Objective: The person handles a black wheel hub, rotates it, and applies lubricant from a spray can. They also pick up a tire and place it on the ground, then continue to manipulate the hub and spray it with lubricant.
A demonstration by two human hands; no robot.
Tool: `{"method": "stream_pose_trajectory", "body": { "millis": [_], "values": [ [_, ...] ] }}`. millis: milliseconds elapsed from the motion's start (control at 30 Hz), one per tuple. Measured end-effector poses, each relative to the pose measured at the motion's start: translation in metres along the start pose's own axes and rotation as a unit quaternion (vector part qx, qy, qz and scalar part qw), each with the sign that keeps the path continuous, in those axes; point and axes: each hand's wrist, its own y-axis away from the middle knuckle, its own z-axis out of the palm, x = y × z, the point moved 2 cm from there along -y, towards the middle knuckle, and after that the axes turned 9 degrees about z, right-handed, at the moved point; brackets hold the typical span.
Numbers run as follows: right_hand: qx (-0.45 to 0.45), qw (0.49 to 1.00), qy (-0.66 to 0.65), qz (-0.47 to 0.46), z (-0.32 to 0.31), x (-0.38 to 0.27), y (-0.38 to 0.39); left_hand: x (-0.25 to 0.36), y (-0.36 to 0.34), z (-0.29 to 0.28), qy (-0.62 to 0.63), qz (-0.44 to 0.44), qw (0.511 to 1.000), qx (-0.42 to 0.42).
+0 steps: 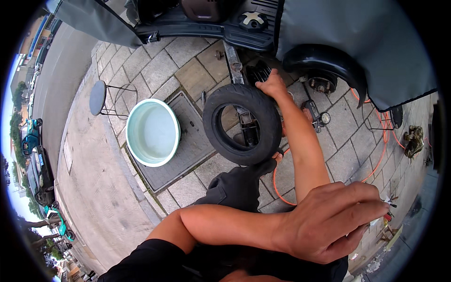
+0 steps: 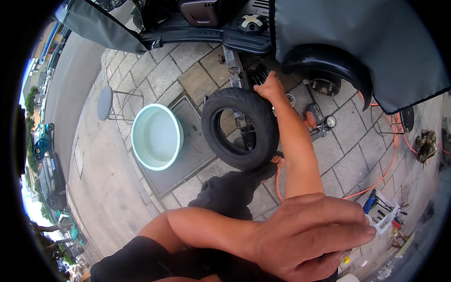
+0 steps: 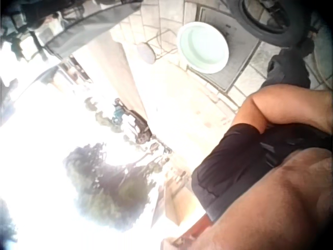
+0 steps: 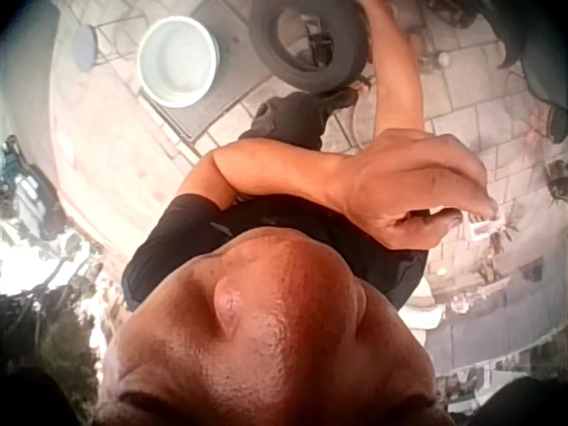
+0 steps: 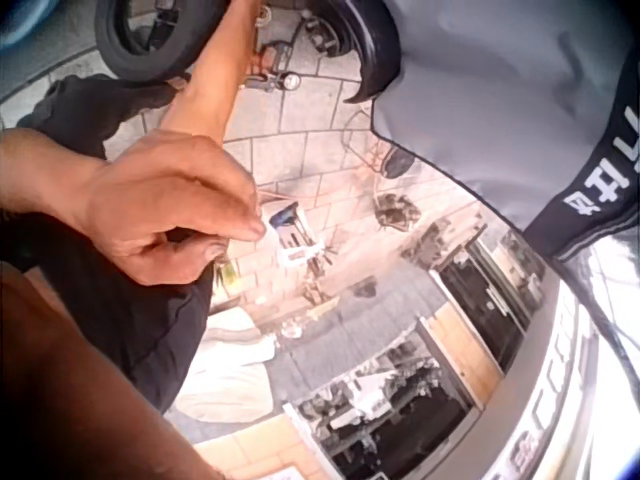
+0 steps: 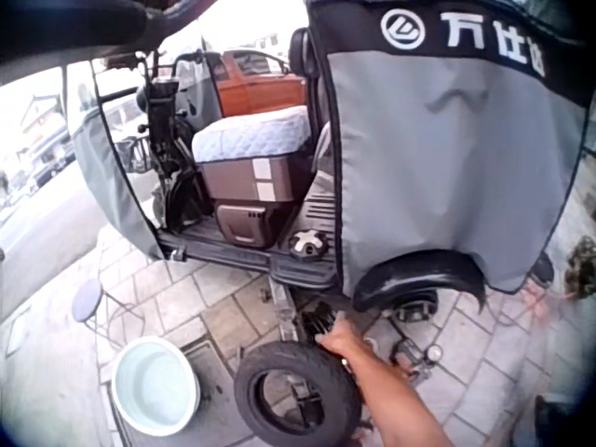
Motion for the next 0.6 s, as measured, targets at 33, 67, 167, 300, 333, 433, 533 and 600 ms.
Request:
{"method": "stream_pose_trajectory", "body": {
  "millis": [33,67,167,300,333,433,533,600],
  "values": [
    [-0.001,1.000,-0.013,-0.001,0.000,-0.001,0.000,-0.006,0.003,0.002,-0.018,0.010,1.000,-0.007],
    [-0.001,1.000,-0.026,0.000,-0.001,-0.001,0.002,-0.009,0.005,0.003,-0.031,0.018,0.999,-0.018],
    [0.031,0.994,-0.099,-0.041,-0.019,-0.001,0.020,-0.014,0.011,0.009,-0.056,0.038,0.996,-0.056],
    [0.082,0.980,-0.140,-0.117,-0.057,-0.003,0.070,-0.011,0.016,0.023,-0.034,0.064,0.995,-0.068],
    [0.089,0.976,-0.149,-0.130,-0.066,0.000,0.083,-0.011,0.019,0.028,-0.026,0.067,0.995,-0.076],
    [0.131,0.961,-0.184,-0.160,-0.107,0.009,0.121,-0.010,0.026,0.041,-0.013,0.084,0.993,-0.083],
    [0.177,0.934,-0.234,-0.203,-0.139,0.016,0.167,-0.016,0.023,0.045,-0.050,0.118,0.990,-0.053],
    [0.201,0.911,-0.285,-0.217,-0.172,0.031,0.212,-0.019,0.015,0.038,-0.071,0.132,0.988,-0.049]
  ]
}}
